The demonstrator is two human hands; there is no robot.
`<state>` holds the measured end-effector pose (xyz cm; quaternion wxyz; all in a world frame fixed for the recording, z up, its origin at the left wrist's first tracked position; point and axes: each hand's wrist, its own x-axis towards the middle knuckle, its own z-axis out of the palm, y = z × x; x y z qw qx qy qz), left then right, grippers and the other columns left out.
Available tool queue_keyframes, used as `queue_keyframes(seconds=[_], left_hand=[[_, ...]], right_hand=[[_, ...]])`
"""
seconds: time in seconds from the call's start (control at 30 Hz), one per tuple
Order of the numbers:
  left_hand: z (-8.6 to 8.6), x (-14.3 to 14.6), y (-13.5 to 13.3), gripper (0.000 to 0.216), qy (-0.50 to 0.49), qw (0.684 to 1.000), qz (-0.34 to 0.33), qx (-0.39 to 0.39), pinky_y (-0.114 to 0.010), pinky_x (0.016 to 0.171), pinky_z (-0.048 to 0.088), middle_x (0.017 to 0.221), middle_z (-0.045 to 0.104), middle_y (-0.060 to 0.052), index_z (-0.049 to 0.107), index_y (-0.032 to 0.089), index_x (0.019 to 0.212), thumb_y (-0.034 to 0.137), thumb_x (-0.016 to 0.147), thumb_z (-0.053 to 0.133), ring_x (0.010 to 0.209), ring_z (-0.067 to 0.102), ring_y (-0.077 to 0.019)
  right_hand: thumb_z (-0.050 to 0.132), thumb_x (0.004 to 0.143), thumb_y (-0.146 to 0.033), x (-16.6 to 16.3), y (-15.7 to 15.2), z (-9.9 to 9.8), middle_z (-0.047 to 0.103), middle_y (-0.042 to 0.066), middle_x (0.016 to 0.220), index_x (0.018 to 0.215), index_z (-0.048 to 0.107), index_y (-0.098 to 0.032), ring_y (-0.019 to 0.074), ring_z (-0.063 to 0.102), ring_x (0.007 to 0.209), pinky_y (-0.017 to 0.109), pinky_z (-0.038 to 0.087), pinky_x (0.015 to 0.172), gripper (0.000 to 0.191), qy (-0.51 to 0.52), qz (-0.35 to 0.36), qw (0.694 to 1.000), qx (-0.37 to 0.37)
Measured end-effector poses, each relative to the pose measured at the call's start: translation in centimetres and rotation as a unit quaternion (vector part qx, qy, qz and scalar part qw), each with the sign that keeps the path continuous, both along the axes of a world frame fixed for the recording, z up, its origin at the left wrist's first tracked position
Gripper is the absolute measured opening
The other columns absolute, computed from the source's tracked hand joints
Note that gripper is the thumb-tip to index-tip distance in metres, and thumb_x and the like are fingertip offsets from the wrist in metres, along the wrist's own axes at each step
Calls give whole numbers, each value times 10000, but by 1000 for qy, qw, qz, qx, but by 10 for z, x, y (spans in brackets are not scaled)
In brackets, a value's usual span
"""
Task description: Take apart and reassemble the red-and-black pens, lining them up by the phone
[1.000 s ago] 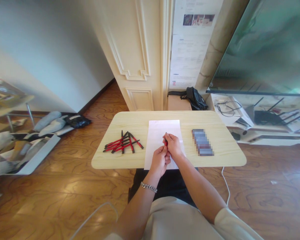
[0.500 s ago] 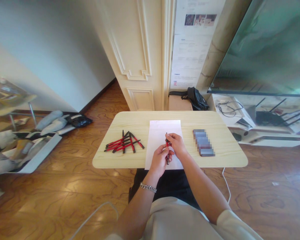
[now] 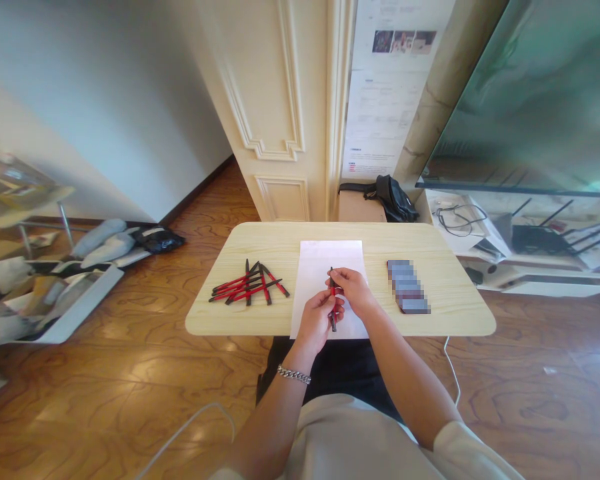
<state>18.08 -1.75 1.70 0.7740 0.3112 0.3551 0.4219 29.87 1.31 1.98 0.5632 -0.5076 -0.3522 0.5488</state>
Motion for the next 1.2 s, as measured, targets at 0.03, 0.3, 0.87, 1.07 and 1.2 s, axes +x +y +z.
queue_keyframes(seconds=[0.03, 0.3, 0.87, 1.07, 1.2], left_hand=[[0, 0, 0, 288, -4, 1000, 1, 2, -231, 543, 424, 745, 618, -51, 622, 121, 911, 315, 719, 715, 583, 559, -101], [-2, -1, 0, 367, -2, 999, 9, 32, -245, 572, 440, 779, 629, -49, 595, 143, 1055, 295, 736, 694, 616, 571, -111], [0, 0, 0, 344, 11, 1000, 15, 15, -249, 563, 433, 797, 637, -54, 590, 159, 1018, 270, 715, 708, 620, 577, -118], [1, 0, -1, 360, 15, 1000, 10, 20, -247, 554, 431, 763, 625, -41, 581, 161, 1027, 268, 708, 708, 609, 571, -118], [-1, -1, -1, 355, 18, 999, 17, 26, -244, 553, 431, 768, 618, -35, 571, 167, 1050, 268, 729, 687, 605, 567, -114]], right_hand=[[648, 724, -499, 0, 0, 1, 672, 61, 784, 869, 656, -153, 138, 593, 651, 271, 479, 609, 375, 8, 13, 1000, -3], [709, 674, -474, 0, 1, 0, 642, 20, 689, 828, 638, -164, 129, 566, 611, 264, 447, 585, 353, -44, -25, 999, -9], [613, 744, -529, 5, 2, 0, 663, 43, 766, 904, 657, -166, 137, 579, 634, 270, 446, 587, 400, -55, 18, 998, 5], [654, 710, -510, 5, 3, -1, 644, 23, 687, 827, 657, -161, 130, 563, 601, 270, 443, 588, 368, -85, 9, 996, 21], [587, 765, -518, 5, 3, 0, 680, 59, 825, 948, 668, -166, 140, 598, 672, 277, 452, 618, 405, -71, 35, 997, 8]])
